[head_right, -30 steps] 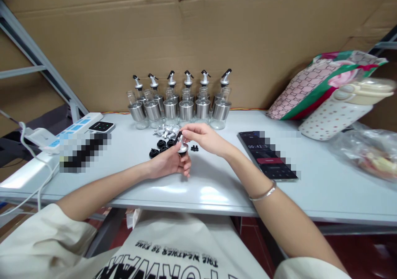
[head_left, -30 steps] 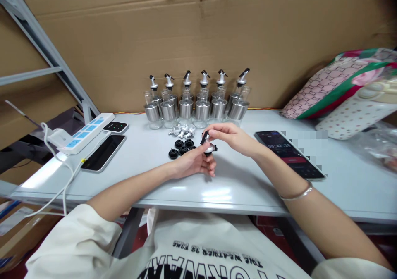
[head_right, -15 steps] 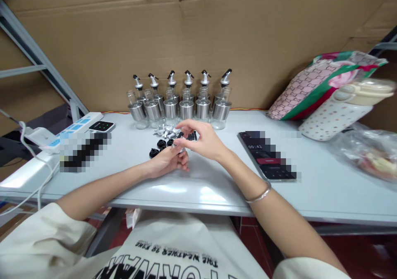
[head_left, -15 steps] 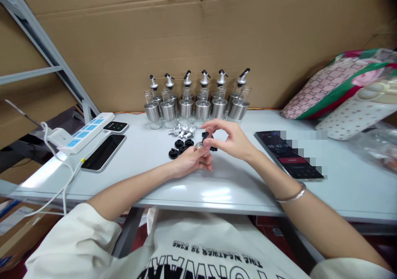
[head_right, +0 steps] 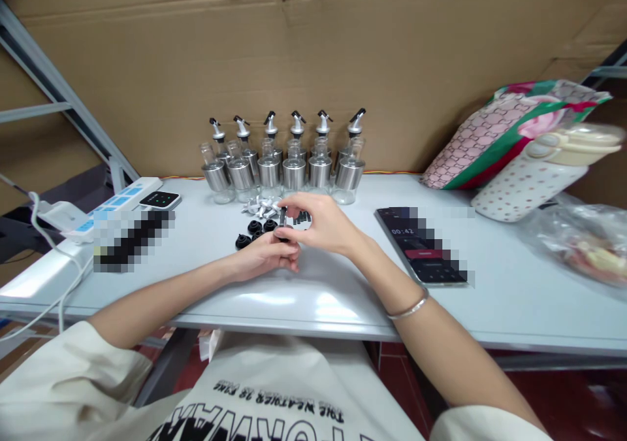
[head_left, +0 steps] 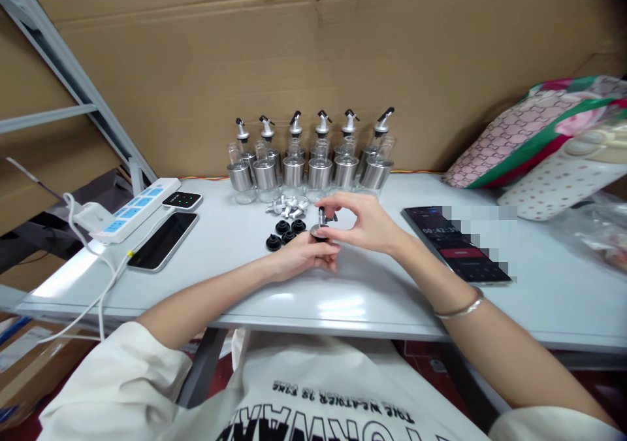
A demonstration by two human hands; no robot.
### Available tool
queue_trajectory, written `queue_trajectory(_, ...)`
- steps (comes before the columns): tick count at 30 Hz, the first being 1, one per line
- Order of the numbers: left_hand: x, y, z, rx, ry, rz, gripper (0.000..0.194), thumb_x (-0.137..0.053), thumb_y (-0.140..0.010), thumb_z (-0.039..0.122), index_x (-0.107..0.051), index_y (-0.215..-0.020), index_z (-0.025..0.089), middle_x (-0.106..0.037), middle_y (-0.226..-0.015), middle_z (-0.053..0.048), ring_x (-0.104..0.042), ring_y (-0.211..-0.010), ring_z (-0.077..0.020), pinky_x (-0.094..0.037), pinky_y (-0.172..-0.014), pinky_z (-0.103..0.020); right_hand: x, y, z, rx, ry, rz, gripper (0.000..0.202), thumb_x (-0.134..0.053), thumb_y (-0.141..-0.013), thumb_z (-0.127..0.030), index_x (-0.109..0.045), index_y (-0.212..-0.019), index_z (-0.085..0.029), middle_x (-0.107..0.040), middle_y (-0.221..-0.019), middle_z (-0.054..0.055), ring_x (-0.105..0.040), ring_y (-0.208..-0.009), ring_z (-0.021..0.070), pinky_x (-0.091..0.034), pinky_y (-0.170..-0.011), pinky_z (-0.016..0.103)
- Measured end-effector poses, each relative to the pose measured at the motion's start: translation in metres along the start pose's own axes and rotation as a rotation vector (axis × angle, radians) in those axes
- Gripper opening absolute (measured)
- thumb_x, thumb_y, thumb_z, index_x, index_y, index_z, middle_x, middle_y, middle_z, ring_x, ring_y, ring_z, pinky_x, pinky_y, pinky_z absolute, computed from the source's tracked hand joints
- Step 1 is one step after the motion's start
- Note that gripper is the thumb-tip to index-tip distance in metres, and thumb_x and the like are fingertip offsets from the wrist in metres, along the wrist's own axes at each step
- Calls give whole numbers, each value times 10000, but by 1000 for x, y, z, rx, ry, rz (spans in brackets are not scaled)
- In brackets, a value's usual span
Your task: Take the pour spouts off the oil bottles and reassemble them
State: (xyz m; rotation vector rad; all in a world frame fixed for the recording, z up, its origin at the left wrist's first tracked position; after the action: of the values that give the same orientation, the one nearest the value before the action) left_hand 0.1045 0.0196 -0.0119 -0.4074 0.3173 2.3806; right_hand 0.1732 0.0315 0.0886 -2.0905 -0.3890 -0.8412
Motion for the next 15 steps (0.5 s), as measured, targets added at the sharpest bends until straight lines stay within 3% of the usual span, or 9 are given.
queue_trajectory(4,0,2,4,-25,-2,17,296,-761,-638,262,-508,-724,136,-531,-668,31,-535,-587,-81,-455,-693,-310,-2,0,1,-12,-10,-8,284,-675,-751,-350,-651,-978,-181,-650,-790,42,-594,-717,175,-471,-704,314)
queue_trajectory(11,-3,3,6,-32,-55,14,279,-709,-651,251,-446,-654,159,-396,-500,102,-369,-436,-29,-387,-575,-259,-3,0,0,-50,-100,14,278,-701,-718,-324,-641,-925,-149,-649,-738,32,-593,-680,156,-476,-662,281)
queue_trajectory(15,0,4,9,-60,-29,57,348,-741,-611,233,-449,-788,165,-463,-565,103,-418,-439,-31,-378,-550,-240,-4,0,-2,-28,-64,15,257,-691,-715,-309,-632,-916,-160,-651,-726,18,-597,-670,150,-477,-657,275)
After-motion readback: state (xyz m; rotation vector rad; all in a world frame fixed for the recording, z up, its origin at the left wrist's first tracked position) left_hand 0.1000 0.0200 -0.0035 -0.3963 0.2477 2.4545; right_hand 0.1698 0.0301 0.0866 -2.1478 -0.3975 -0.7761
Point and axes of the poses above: each hand's wrist, its own y-axis away from the middle knuckle, its own x-axis out of the back of the hand, z = x × y, the point moved 8 cm from there along -y, towards the middle knuckle
